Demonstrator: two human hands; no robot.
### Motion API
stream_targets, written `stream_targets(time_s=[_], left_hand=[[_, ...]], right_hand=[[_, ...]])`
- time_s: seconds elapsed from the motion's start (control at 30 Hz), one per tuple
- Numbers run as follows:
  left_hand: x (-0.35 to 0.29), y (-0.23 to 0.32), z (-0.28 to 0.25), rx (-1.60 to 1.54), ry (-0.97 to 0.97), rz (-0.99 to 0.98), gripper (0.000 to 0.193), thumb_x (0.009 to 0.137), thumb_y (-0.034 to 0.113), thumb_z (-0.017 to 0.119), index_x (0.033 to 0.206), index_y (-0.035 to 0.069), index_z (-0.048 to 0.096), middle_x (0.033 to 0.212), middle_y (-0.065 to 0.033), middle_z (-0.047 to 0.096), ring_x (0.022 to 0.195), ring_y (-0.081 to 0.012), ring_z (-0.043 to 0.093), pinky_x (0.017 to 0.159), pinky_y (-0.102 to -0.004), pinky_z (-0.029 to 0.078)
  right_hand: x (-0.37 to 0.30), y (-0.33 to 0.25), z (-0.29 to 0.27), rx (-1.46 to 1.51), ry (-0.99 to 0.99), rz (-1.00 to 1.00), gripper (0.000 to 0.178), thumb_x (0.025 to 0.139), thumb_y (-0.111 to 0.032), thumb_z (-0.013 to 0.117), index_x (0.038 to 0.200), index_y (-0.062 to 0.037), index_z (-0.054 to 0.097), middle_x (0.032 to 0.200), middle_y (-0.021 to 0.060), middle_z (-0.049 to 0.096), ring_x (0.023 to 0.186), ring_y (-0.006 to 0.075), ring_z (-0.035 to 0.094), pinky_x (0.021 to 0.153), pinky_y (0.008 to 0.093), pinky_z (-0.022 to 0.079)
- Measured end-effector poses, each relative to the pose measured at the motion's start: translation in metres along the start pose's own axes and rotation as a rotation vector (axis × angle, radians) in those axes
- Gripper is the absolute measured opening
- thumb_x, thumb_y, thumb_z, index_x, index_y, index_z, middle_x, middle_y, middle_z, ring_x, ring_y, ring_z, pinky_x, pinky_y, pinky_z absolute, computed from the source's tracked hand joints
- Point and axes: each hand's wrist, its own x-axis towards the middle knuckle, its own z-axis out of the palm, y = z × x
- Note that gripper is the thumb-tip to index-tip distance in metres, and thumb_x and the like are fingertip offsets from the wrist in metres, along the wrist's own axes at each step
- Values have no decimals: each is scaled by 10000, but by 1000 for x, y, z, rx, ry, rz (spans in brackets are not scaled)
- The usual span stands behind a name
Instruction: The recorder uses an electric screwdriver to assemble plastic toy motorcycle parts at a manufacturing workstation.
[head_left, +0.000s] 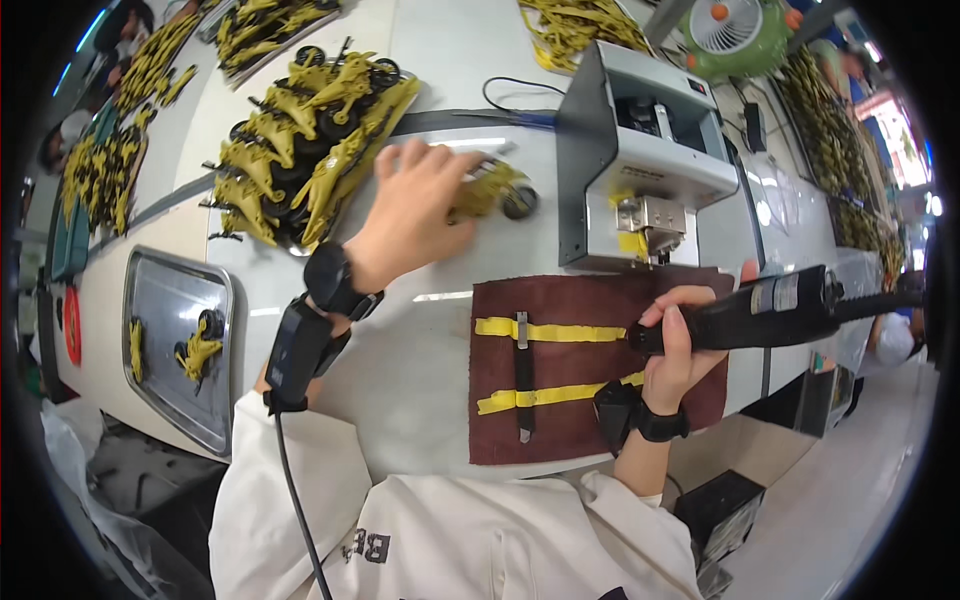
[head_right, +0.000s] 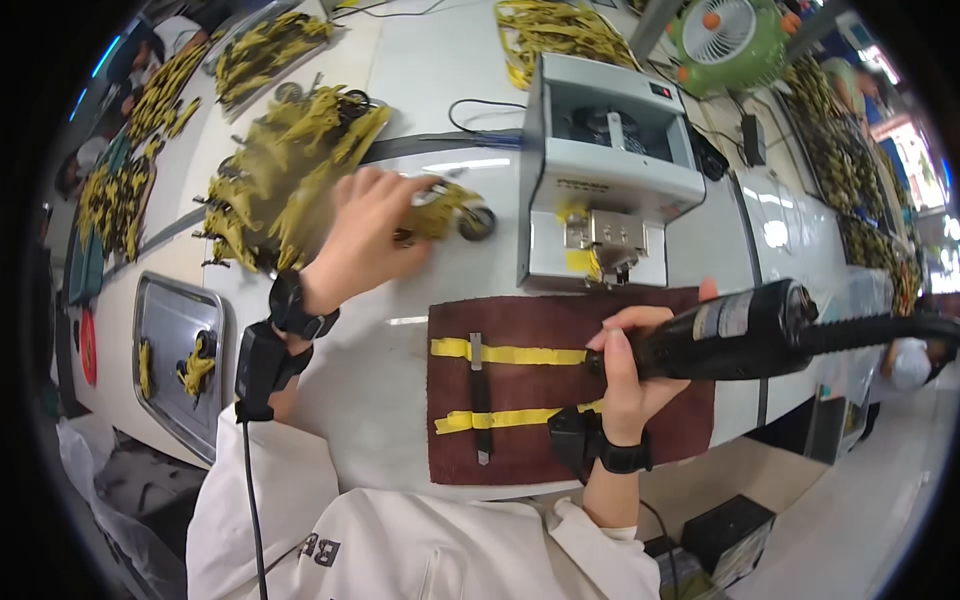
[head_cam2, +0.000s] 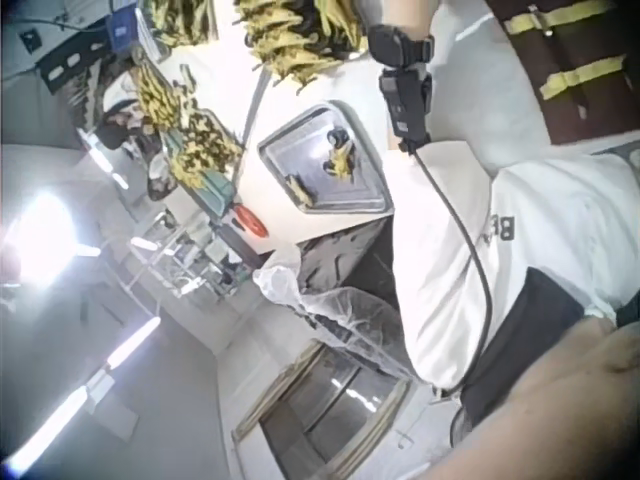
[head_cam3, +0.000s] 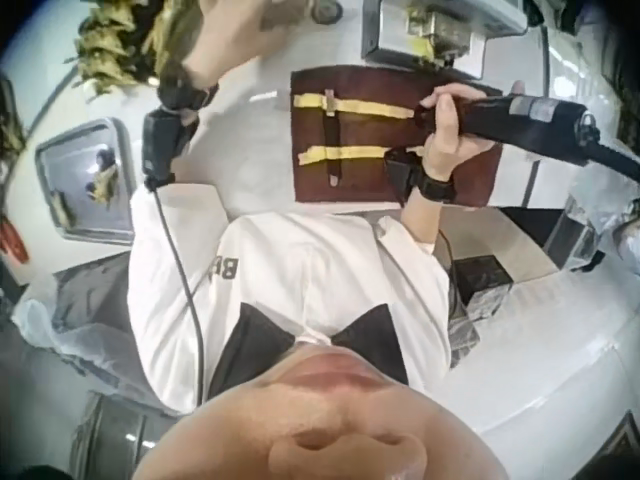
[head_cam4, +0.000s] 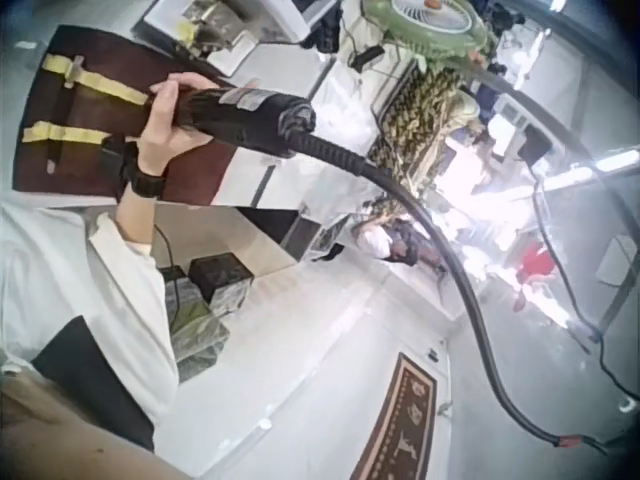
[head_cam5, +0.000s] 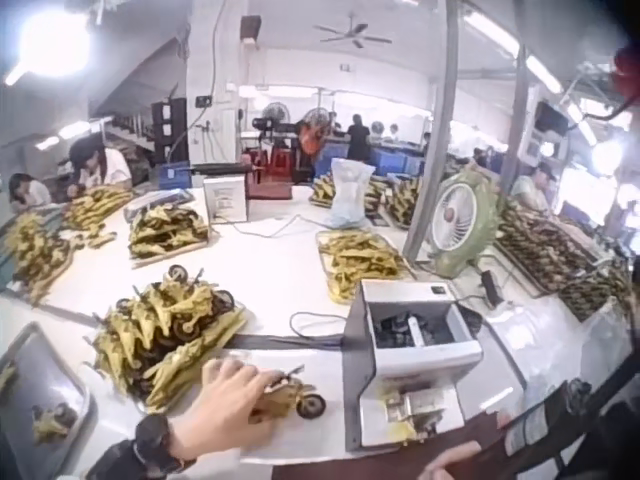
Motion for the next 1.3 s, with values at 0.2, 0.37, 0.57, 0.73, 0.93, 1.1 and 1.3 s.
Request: stream_targets(time_s=[0.2,0.37,0.57,0.73,0.93,1.1,1.3], left_hand=[[-28,20,-2,-512,109,-273,544,749,71,676,1250,27,470,892,-74,561,696,-127,558,569,-262,418],[-69,84,2,-1160,-148,-250,669,857,58,582,1401,-8,199,864,-60,520,775,-111,526,690,-253,442],[-90,118,7,-1517,-380,-378,1003,824,92,656,1458,56,-121,1315,-210,311,991,-236,503,821,-328,472],[-110,109,1,-982,-277,-67,893,746,151,725,1439,36,174,1359,-236,338,1094,-336,498,869,-403,474],[-72,93,10,-591,-71,271,824,649,343,768,1337,51,421,1379,-242,352,1203,-394,418,982,-511,358],[-63,87,31,-267,-330,213,1004,587,610,730,1351,58,385,1428,-189,323,1313,-394,291,1073,-560,164],[-64,81,32,-311,-313,211,1041,583,647,714,1366,61,358,1414,-171,350,1307,-373,311,1065,-555,180]], right_hand=[[-2,0,-6,-35,-27,8,845,796,61,555,1446,-2,18,870,118,574,633,136,548,627,255,489],[-1,4,-3,-48,47,-46,841,801,44,560,1450,-5,27,846,109,567,632,135,548,621,254,484],[3,4,-3,-50,127,-51,779,818,2,532,1453,-36,83,811,103,535,609,142,527,605,278,470],[3,4,-6,-118,132,-45,732,826,-27,507,1447,-47,121,800,102,514,607,149,516,599,297,468],[3,7,-6,-131,91,-60,741,825,-27,512,1448,-47,112,816,109,527,604,149,521,593,294,467],[5,7,-6,-108,164,-58,776,823,6,518,1455,-47,70,868,128,555,600,150,541,604,282,474],[4,12,-9,-115,184,-102,718,932,-255,490,1462,-84,37,744,88,520,538,161,517,521,294,467]])
